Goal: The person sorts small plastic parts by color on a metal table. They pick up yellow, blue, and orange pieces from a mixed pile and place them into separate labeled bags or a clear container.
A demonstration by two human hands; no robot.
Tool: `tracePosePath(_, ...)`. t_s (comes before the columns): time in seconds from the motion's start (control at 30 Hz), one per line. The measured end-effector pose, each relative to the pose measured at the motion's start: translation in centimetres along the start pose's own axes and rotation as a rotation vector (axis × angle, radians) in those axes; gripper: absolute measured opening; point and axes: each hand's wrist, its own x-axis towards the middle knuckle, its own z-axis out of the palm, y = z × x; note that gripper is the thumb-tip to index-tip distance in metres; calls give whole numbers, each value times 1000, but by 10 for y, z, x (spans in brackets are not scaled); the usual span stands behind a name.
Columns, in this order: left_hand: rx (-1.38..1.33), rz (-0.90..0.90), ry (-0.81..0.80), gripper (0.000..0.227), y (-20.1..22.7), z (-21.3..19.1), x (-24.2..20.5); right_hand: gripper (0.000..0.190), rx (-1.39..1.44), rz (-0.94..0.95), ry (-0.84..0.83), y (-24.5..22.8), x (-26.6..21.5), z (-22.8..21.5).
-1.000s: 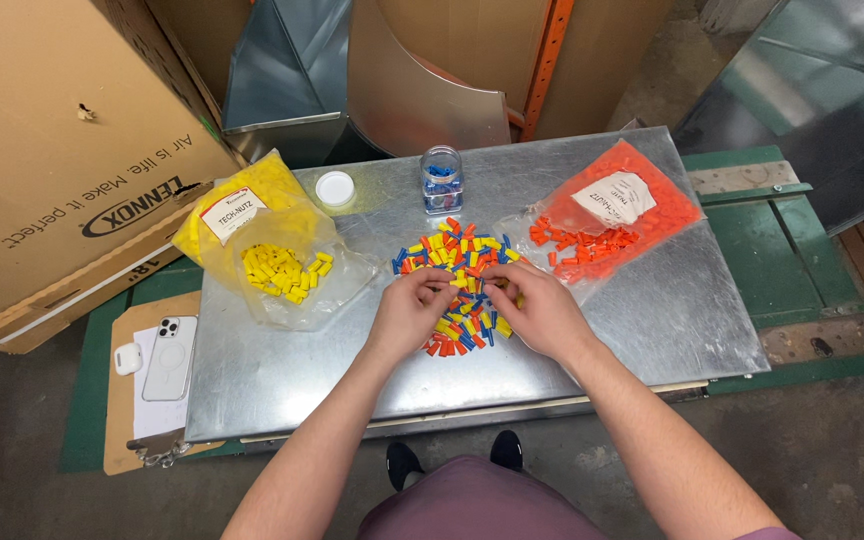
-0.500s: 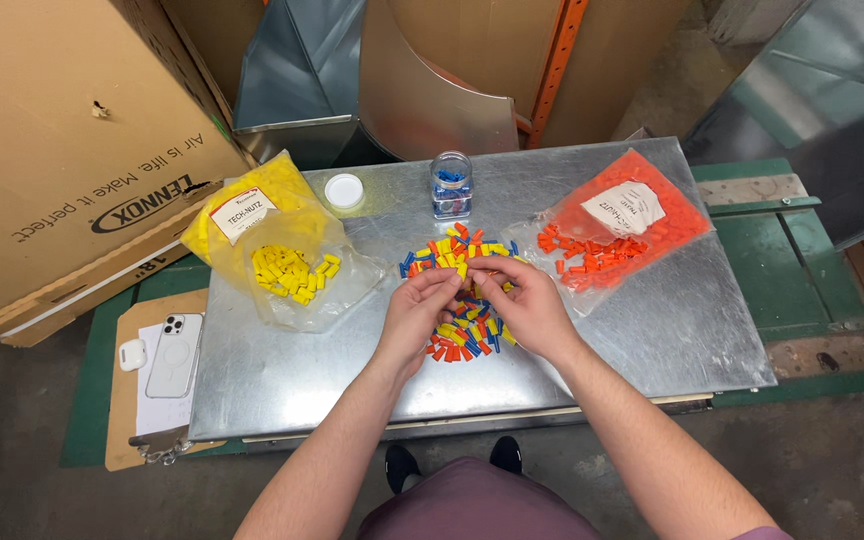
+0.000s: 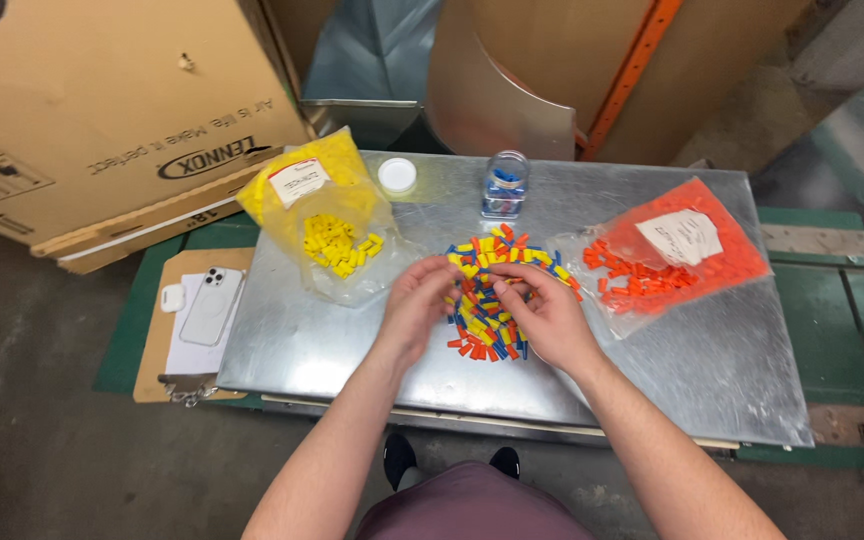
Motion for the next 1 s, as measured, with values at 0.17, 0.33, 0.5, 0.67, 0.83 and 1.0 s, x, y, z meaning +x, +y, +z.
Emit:
tracePosePath(0.17,1,137,262,23,38,-66,30,30,-19,11,-31,-7,2,-1)
tracePosePath(0.33,-70,162,435,27,72,-95,59,28,-35,9,-6,-6,5,-8)
tracePosePath(0.5,-36,206,511,41,96,-77,50,30,-57,40,18,-12,2,-15)
tracePosePath(0.67,26,177,439,65,64,-78,47,29,-83,61,63,-11,0,-23)
tracePosePath(0.83,218,268,311,33,22,-60,12,28,-158,75,101,10,-3,-34)
tracePosePath(1.0,627,307,144,21,-10,-46,-2,27,-350,24,100,1,-10,-41)
